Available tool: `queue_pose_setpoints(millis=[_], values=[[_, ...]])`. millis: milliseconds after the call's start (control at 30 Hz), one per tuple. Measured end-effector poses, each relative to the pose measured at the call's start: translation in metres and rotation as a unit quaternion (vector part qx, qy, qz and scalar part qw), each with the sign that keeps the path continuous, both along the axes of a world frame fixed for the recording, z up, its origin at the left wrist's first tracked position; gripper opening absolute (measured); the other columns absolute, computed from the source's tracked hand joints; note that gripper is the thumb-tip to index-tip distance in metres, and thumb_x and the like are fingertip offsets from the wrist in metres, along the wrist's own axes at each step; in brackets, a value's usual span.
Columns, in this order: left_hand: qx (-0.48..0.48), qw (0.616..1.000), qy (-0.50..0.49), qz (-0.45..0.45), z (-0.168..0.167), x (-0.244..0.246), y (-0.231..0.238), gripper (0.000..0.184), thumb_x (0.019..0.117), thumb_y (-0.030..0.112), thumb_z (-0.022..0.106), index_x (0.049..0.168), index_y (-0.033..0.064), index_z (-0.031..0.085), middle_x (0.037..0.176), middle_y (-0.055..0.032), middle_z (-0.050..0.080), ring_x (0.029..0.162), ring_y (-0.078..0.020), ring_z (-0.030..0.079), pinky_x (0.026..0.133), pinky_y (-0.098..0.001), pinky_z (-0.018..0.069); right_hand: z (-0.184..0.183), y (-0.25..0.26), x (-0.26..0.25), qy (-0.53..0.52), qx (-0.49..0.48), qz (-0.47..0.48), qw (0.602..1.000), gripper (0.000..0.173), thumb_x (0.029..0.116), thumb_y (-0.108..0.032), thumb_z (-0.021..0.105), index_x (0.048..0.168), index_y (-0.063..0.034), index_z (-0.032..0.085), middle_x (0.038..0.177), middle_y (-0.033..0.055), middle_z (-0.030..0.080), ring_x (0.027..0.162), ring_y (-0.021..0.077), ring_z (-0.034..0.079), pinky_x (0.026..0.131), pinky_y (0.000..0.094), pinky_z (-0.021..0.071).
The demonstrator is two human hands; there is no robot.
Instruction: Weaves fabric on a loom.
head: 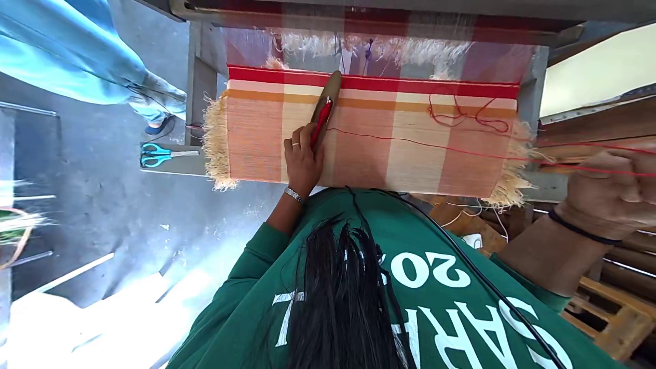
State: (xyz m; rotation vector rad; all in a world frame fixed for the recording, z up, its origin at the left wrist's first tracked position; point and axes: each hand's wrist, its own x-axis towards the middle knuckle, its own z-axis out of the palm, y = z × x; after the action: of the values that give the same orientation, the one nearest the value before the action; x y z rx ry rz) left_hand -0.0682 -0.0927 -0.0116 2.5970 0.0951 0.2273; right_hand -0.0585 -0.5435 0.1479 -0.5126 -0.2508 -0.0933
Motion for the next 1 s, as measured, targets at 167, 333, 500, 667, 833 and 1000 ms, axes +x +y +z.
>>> queue_pose_setpoints(millis=[167,333,500,667,833,1000], values=[[-0.017,0.998,-0.027,-0.048,0.0,0.002,-0.003,0.035,0.1041,0.035,0.056,0.133,0.0164,0.063,0.142,-0.0126,0.059,0.12,-0.0383,0.057,0.096,-0.0578,0.0455,-0.02,0.084,0.004,0.101,-0.531,0.111,0.834,0.014,0.1018,-0.023,0.051,0.103,-0.016,0.063,0.073,0.0,0.064,0.056,0.0099,0.06,0.051,0.0264,0.0541],[-0.032,0.989,-0.042,-0.135,0.023,-0.001,-0.014,0.028,0.1032,0.029,0.056,0.126,0.0177,0.066,0.151,-0.0062,0.053,0.125,-0.0362,0.052,0.094,-0.0565,0.0422,-0.058,0.119,0.017,0.07,-0.827,0.117,0.546,0.045,0.1047,-0.031,0.059,0.142,-0.0062,0.056,0.129,0.0154,0.067,0.094,0.0302,0.073,0.082,0.054,0.0609],[-0.008,0.974,-0.041,-0.225,0.049,0.006,-0.041,0.027,0.0997,0.026,0.06,0.124,0.0173,0.067,0.147,-0.0058,0.057,0.121,-0.0373,0.054,0.089,-0.0554,0.0424,-0.064,0.146,0.023,0.163,-0.62,0.039,0.766,0.071,0.1069,-0.03,0.055,0.163,-0.0191,0.013,0.136,0.0158,0.062,0.091,0.0287,0.074,0.073,0.0458,0.0648],[0.004,0.961,-0.058,-0.271,0.053,0.02,-0.064,0.027,0.1005,0.026,0.058,0.125,0.0174,0.064,0.145,-0.0022,0.059,0.121,-0.0342,0.054,0.091,-0.0528,0.0409,-0.083,0.154,0.02,0.256,-0.444,-0.004,0.859,0.073,0.1039,-0.019,0.062,0.16,-0.0339,0.019,0.148,0.0138,0.051,0.109,0.0342,0.07,0.084,0.0521,0.0631],[-0.045,0.967,-0.052,-0.245,0.052,0.024,-0.058,0.064,0.0976,0.053,0.061,0.147,0.0142,0.051,0.152,-0.0046,0.052,0.141,-0.0307,0.044,0.115,-0.0578,0.0302,-0.105,0.109,0.043,0.315,-0.42,-0.069,0.848,0.066,0.105,-0.015,0.058,0.157,-0.0156,0.016,0.123,0.0161,0.065,0.095,0.0256,0.073,0.085,0.0436,0.0632],[-0.047,0.994,0.007,-0.103,0.03,0.039,-0.001,0.061,0.1029,0.045,0.055,0.149,0.006,0.047,0.16,-0.018,0.041,0.147,-0.0424,0.037,0.113,-0.0687,0.031,-0.115,0.035,0.057,0.351,-0.441,-0.205,0.8,0.069,0.103,-0.013,0.061,0.154,-0.0096,0.015,0.118,0.0179,0.064,0.09,0.0255,0.073,0.08,0.0424,0.064]])
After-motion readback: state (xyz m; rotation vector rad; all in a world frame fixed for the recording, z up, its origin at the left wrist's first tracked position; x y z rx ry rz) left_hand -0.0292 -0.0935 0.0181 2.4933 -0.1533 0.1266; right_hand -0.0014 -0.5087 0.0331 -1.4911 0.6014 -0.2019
